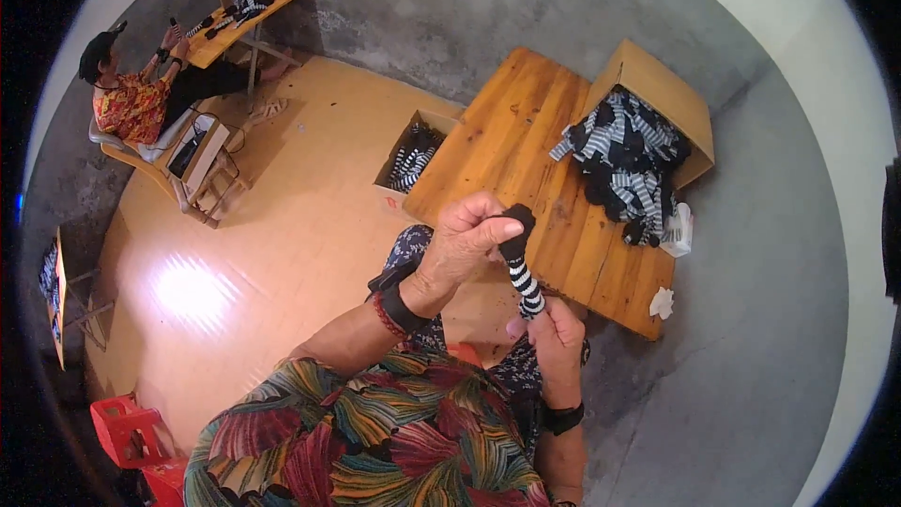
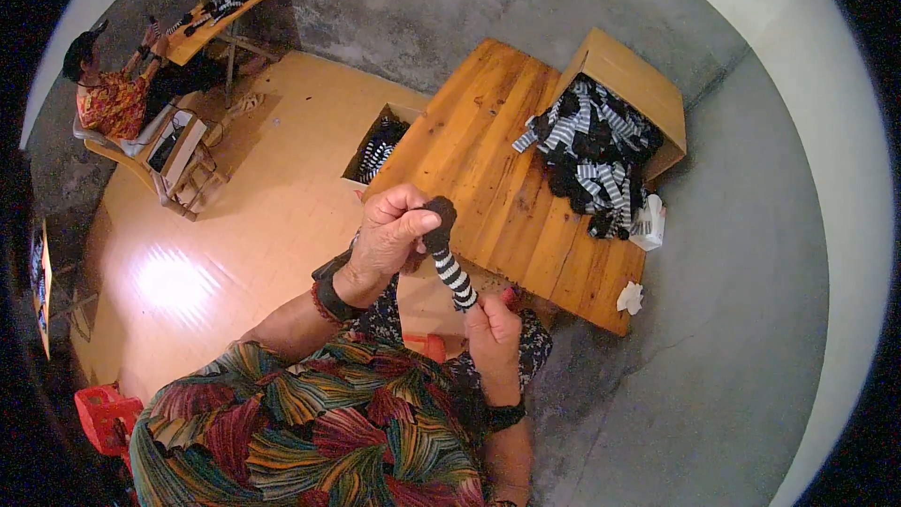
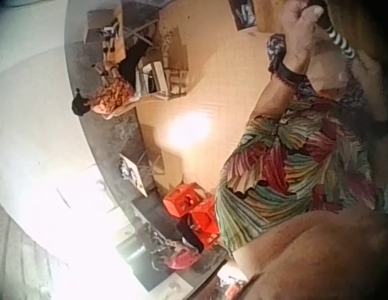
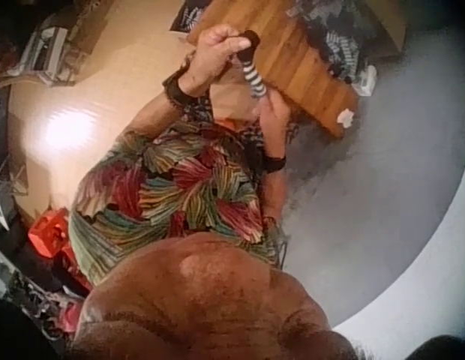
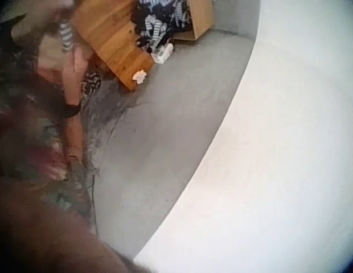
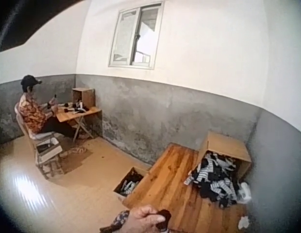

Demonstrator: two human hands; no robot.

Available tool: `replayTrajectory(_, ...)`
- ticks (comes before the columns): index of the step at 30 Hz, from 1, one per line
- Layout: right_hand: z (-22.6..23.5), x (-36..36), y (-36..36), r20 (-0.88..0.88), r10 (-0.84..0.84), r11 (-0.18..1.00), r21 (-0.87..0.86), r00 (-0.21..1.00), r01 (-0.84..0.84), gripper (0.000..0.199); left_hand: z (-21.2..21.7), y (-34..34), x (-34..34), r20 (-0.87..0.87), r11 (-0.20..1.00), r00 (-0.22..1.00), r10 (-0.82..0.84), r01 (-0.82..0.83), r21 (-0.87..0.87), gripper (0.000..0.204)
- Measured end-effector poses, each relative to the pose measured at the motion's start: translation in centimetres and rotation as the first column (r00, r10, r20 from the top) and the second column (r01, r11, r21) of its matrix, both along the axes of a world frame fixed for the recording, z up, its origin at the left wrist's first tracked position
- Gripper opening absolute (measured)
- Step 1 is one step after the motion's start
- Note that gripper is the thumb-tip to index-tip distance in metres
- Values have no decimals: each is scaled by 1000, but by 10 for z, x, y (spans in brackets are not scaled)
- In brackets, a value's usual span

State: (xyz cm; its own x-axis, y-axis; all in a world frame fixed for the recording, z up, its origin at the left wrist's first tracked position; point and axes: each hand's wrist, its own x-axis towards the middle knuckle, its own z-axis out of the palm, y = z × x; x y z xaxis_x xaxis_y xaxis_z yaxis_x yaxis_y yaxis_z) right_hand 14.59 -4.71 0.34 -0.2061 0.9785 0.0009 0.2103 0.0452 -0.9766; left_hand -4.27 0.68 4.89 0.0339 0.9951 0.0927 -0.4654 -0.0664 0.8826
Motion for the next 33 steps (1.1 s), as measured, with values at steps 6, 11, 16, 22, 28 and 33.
replayTrajectory(6, -5, -8, -1, -193, -90, 994, -83, 977, 75, 17, 2, -1, 3, -94, 1000, 995, -17, 15, -25, 29)
replayTrajectory(11, 10, 4, 3, -113, 21, 998, -51, 993, -27, 17, -6, 5, -3, -148, 984, 973, -179, 179, -15, 25)
replayTrajectory(16, 21, -25, -9, -511, -163, 946, -325, 844, -15, 15, -15, -9, 22, -23, 975, 975, -222, 222, -12, 25)
replayTrajectory(22, 24, -41, -7, -806, -183, 908, -358, 563, -217, 17, -21, -19, 23, -209, 987, 969, -132, 149, 67, 31)
replayTrajectory(28, 11, -16, -4, -424, -98, 935, -350, 900, -63, 17, -7, -6, 7, -105, 971, 970, -219, 227, 70, 15)
replayTrajectory(33, 12, -22, -8, -357, -98, 967, -254, 929, 4, 17, 3, -4, 6, -41, 960, 959, -280, 280, -6, 13)
